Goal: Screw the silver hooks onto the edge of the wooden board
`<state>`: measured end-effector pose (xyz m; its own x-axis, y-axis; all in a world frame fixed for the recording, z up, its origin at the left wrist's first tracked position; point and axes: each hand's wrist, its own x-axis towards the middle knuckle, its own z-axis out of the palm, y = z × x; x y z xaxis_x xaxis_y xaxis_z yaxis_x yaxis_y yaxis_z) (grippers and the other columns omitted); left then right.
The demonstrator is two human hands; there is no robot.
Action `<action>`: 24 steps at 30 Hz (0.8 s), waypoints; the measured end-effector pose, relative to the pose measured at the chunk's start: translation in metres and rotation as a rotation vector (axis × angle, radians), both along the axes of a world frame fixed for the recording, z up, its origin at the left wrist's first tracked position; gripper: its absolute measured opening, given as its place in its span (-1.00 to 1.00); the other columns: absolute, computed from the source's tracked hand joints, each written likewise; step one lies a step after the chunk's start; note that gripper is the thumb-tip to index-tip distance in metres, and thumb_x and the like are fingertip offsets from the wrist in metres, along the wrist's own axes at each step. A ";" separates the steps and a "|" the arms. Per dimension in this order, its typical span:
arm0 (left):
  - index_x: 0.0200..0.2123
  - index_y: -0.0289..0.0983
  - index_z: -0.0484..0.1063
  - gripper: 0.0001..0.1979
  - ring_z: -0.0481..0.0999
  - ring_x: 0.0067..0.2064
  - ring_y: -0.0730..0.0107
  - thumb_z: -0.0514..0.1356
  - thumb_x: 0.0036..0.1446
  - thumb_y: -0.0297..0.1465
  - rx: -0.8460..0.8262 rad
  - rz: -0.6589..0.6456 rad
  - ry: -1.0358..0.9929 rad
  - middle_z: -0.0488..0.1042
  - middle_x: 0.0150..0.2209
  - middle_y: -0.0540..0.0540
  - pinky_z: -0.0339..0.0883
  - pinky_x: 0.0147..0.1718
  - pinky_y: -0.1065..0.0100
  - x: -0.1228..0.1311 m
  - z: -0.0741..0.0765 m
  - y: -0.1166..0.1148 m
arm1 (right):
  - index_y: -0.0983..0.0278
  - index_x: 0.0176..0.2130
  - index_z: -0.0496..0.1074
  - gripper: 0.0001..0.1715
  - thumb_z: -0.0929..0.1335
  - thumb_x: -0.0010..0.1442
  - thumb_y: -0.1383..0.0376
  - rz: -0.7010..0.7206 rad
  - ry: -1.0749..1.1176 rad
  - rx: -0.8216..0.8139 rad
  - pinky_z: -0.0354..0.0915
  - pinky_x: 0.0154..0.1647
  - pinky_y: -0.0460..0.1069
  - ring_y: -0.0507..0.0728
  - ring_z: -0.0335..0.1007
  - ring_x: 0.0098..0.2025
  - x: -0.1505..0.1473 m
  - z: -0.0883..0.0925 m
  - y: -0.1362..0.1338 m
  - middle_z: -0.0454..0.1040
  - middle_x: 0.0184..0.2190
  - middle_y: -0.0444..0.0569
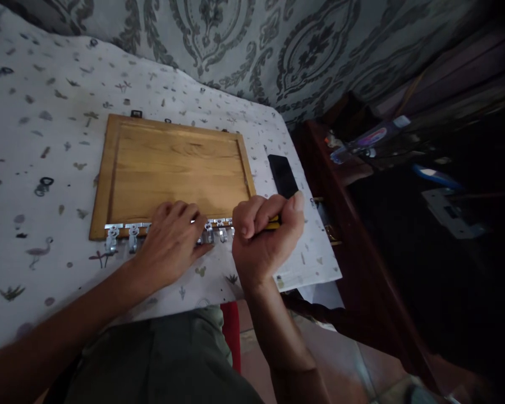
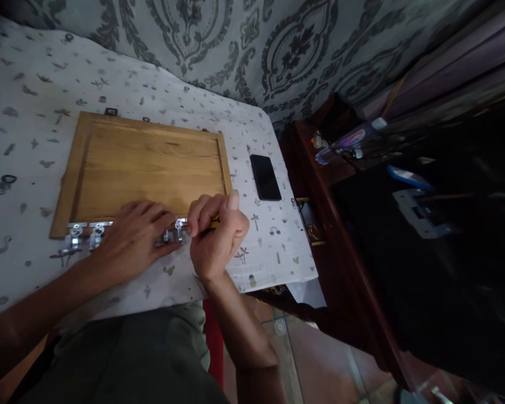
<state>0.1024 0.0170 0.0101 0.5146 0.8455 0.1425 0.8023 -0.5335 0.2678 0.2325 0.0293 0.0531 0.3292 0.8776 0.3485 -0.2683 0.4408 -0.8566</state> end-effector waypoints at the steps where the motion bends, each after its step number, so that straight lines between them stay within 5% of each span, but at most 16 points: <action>1: -0.13 -0.31 0.53 -0.72 0.47 -0.02 -0.08 0.34 0.22 -0.23 -0.003 0.003 0.000 0.51 -0.14 -0.23 0.33 -0.02 -0.05 0.000 0.000 0.000 | 0.21 -0.69 0.00 -0.29 0.22 0.42 0.05 -0.008 -0.015 -0.012 -0.07 -0.68 -0.08 -0.08 -0.09 -0.74 -0.001 -0.001 0.001 -0.02 -0.80 -0.27; 12: -0.17 -0.25 0.55 -0.83 0.47 -0.04 -0.10 0.29 0.24 -0.29 -0.017 0.018 -0.016 0.53 -0.15 -0.24 0.34 -0.04 -0.09 0.003 0.004 0.001 | 0.19 -0.69 0.00 -0.23 0.20 0.43 -0.08 -0.020 -0.072 -0.054 -0.05 -0.67 -0.06 -0.06 -0.09 -0.74 -0.003 -0.003 0.008 -0.04 -0.79 -0.28; 24: -0.09 -0.30 0.52 -0.71 0.47 -0.01 -0.09 0.32 0.22 -0.23 -0.025 0.014 0.003 0.52 -0.11 -0.24 0.32 -0.01 -0.07 0.002 0.000 0.000 | 0.21 -0.63 0.10 -0.34 0.23 0.48 0.10 -0.185 -0.109 -0.026 -0.05 -0.61 -0.02 -0.03 0.02 -0.63 -0.020 -0.005 0.002 0.05 -0.69 -0.23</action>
<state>0.1046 0.0174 0.0105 0.5032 0.8558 0.1198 0.8102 -0.5155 0.2789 0.2124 0.0312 0.0486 0.4468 0.8151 0.3687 -0.0899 0.4509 -0.8880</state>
